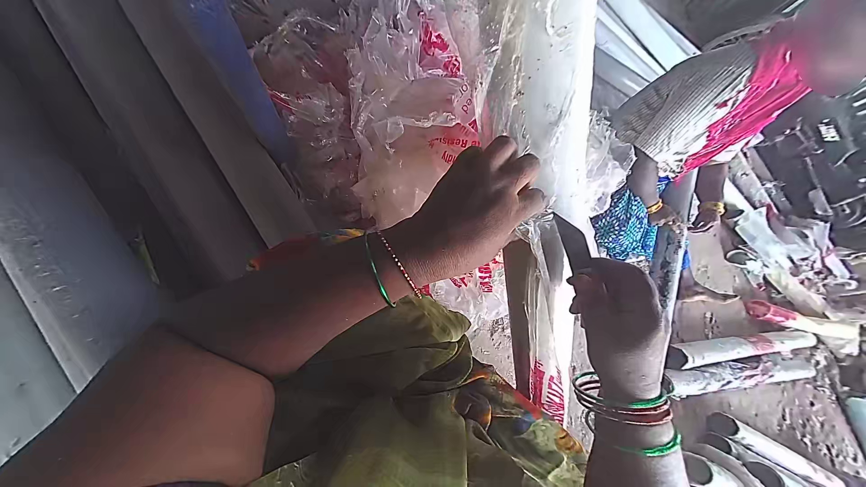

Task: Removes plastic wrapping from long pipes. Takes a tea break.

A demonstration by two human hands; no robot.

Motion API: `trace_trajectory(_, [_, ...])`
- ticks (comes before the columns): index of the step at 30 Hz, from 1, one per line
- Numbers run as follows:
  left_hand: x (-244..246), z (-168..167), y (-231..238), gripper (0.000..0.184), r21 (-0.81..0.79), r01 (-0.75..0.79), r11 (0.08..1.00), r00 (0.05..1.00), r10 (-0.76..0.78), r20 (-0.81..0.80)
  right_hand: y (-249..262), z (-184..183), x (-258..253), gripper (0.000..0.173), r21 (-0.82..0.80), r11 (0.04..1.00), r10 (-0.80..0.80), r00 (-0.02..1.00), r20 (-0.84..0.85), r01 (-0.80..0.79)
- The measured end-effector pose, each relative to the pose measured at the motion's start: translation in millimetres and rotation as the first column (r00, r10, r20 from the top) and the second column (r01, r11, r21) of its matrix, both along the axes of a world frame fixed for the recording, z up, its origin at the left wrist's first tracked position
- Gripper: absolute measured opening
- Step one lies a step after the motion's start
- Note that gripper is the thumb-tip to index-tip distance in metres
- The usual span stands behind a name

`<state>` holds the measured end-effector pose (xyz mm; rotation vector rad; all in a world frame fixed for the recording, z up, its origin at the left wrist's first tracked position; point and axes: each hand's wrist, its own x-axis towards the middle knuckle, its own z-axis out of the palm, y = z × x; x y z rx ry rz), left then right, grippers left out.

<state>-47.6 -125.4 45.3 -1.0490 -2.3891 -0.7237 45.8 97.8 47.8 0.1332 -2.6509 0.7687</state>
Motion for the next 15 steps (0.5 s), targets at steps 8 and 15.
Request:
trace_trajectory(8, [-3.8, -3.0, -0.4, 0.010, 0.081, 0.041, 0.996, 0.998, -0.037, -0.044, -18.3, 24.7, -4.3, 0.028, 0.431, 0.902, 0.032, 0.992, -0.124, 0.024])
trace_trajectory(15, [2.1, 2.7, -6.2, 0.008, 0.045, 0.057, 0.997, 0.995, -0.053, -0.081, -21.0, 60.9, -4.5, 0.027, 0.574, 0.818, 0.101, 0.990, -0.098, -0.026])
